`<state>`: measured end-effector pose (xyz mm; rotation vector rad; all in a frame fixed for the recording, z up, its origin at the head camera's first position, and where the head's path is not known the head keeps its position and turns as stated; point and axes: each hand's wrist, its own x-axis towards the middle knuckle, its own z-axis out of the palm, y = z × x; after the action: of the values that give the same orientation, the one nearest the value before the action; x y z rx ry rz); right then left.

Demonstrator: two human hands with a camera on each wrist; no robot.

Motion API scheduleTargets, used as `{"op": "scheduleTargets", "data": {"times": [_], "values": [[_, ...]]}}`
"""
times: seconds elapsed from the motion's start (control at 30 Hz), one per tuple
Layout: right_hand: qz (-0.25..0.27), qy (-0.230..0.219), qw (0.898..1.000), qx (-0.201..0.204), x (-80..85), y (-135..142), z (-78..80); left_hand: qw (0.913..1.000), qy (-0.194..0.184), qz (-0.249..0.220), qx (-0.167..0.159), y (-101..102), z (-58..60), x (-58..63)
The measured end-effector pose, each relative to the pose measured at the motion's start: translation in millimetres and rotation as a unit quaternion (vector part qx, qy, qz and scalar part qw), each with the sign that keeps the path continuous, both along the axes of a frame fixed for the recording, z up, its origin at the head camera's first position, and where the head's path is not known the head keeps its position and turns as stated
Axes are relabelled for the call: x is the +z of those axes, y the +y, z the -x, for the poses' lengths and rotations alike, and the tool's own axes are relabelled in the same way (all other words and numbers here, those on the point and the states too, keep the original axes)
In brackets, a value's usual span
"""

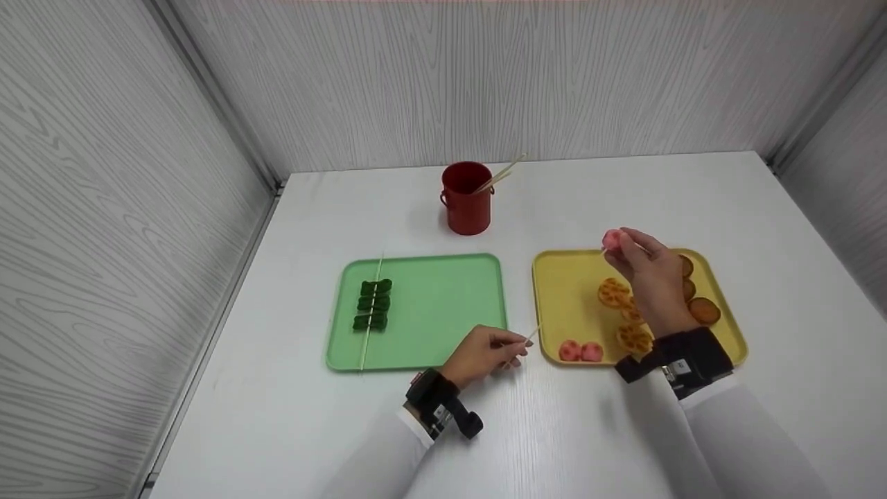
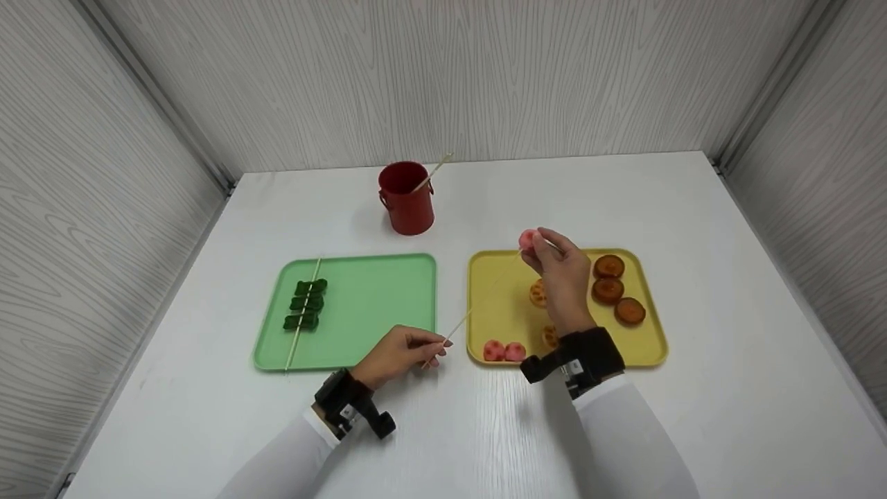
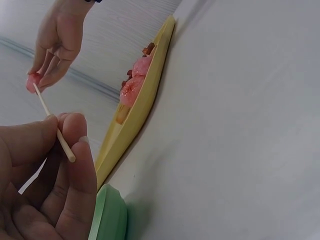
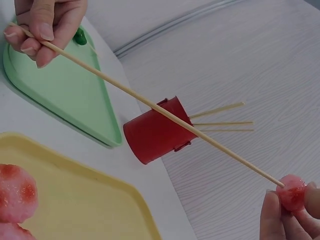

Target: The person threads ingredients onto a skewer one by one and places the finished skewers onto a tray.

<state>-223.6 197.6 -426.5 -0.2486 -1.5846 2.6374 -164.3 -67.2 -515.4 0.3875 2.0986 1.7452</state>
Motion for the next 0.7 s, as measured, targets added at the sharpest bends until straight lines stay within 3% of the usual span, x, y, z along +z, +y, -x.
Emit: {"op": "scheduleTargets", "data": {"times": [0.47, 0.7], "values": [[-0.079, -0.031, 0.996, 0.031, -18.5, -9, -7.4, 0.9995, 0.0, -0.019, 0.025, 6, 1.8, 1.3], [-0.132, -0.035, 0.989, 0.052, -34.8, -21, -13.4, 0.9993, 0.011, -0.021, 0.03, 8, -9.5, 33.4]]}}
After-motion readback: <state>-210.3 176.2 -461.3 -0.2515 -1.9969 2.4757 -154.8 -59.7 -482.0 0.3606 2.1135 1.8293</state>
